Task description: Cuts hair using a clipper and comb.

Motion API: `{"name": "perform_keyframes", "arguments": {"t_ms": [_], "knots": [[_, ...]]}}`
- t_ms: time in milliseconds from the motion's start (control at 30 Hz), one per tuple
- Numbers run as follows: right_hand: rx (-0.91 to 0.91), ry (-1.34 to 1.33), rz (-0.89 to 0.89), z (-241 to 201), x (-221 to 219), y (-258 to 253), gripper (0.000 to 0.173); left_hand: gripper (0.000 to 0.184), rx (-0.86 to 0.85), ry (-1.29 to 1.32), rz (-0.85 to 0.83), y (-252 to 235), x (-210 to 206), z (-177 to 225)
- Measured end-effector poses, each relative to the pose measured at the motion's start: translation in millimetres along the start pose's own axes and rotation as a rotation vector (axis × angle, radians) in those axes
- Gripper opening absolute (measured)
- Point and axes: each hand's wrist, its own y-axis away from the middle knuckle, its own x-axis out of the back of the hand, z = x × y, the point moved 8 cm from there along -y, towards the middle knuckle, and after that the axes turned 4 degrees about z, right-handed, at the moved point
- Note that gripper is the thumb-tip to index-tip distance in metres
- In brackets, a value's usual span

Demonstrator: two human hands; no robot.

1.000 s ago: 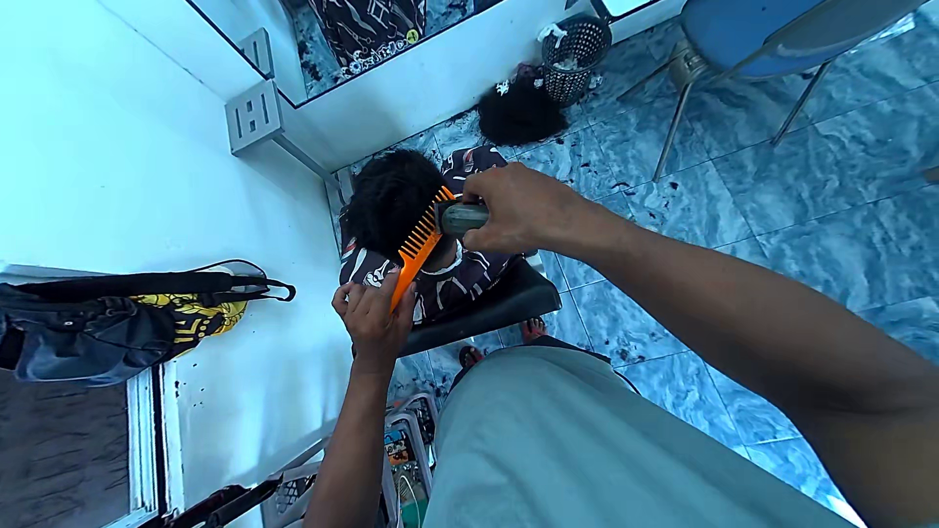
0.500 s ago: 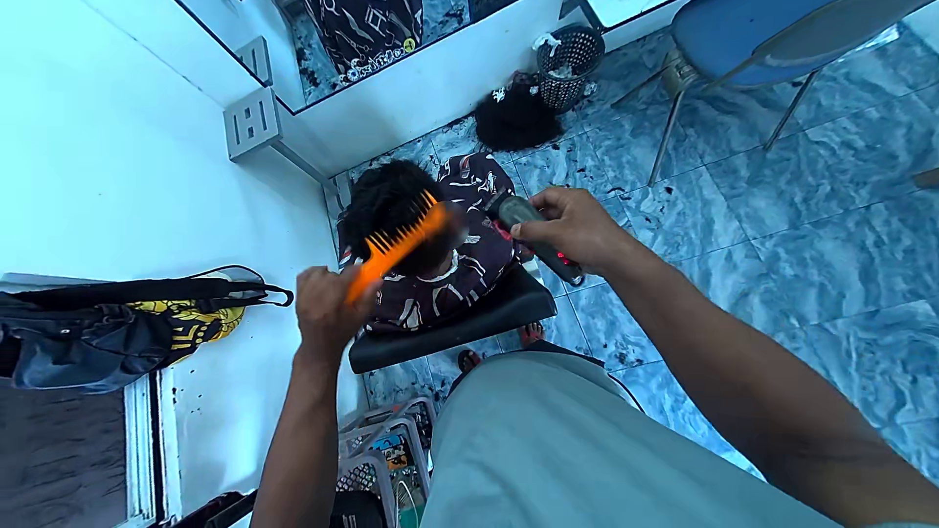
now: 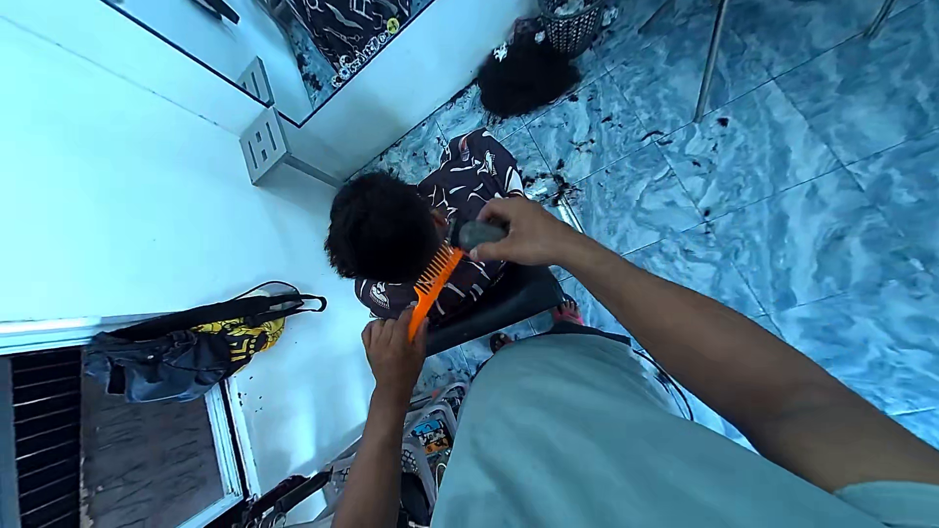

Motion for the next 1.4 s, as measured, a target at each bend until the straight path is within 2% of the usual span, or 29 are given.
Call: {"name": "perform_keyframes", "arguments": {"t_ms": [67,133,267,367,433,533,567,600,667,767,867,933,1000,1067,1133,1300,1367,1400], "knots": [[0.020,0.161,-0.117,-13.9,-11.3,-10.0,0.049,0.031,-0.016,-0.063,0.074,-11.0,12.2,-0.8],[0.041,0.219,-0.161,-24.1,-14.8,-16.7,0.048,0.031,-0.030,-0.082,0.124,-19.2,23.2,1.2],[0.063,0.242,-0.206,-41.5,-10.4,-27.5,0.046,0.030,-0.052,-0.104,0.177,-27.4,33.4,4.6],[0.116,0.162,-0.239,-57.3,-8.8,-34.6,0.043,0.030,-0.044,-0.105,0.197,-31.4,38.3,2.1],[0.151,0.076,-0.269,-62.3,-4.0,-34.0,0.040,0.032,0.126,-0.095,0.201,-32.6,54.8,-21.3],[0.085,-0.071,-0.222,-35.9,22.8,-20.3,0.035,0.032,0.600,0.034,0.334,-38.6,106.5,-92.9],[-0.001,-0.178,-0.178,-14.7,34.4,-8.7,0.034,0.036,0.646,0.131,0.379,-42.2,118.8,-110.0],[-0.109,-0.301,-0.128,12.3,45.2,6.3,0.034,0.039,0.620,0.203,0.393,-47.5,125.8,-118.7],[-0.378,-0.525,0.019,76.8,61.2,44.1,0.040,0.043,0.398,0.275,0.253,-66.9,125.8,-115.0],[-0.680,-0.726,0.240,150.2,62.9,114.1,0.051,0.046,-0.007,0.288,-0.111,-103.8,104.9,-89.2],[-0.802,-0.833,0.495,175.1,39.5,172.4,0.053,0.044,-0.420,0.288,-0.305,-129.1,82.9,-70.2],[-0.813,-0.926,0.703,177.1,11.9,200.5,0.053,0.044,-0.680,0.304,-0.363,-132.8,73.7,-63.7],[-0.802,-1.007,0.902,164.2,-29.1,223.3,0.044,0.044,-0.890,0.312,-0.373,-129.3,68.6,-66.1],[-0.790,-1.070,1.049,142.8,-75.6,243.1,0.034,0.044,-1.022,0.336,-0.348,-126.7,66.0,-72.3],[-0.770,-1.103,1.128,125.0,-113.5,251.8,0.030,0.043,-1.111,0.333,-0.313,-130.0,63.5,-73.0],[-0.725,-1.070,1.191,96.6,-188.0,255.0,0.038,0.043,-1.317,0.226,-0.280,-156.7,62.0,-43.4],[-0.705,-1.076,1.208,90.7,-205.6,254.6,0.040,0.046,-1.293,0.125,-0.312,-188.8,57.3,-32.4],[-0.696,-1.087,1.218,90.4,-213.9,254.9,0.041,0.049,-1.198,0.050,-0.346,-216.4,50.9,-36.3]]}}
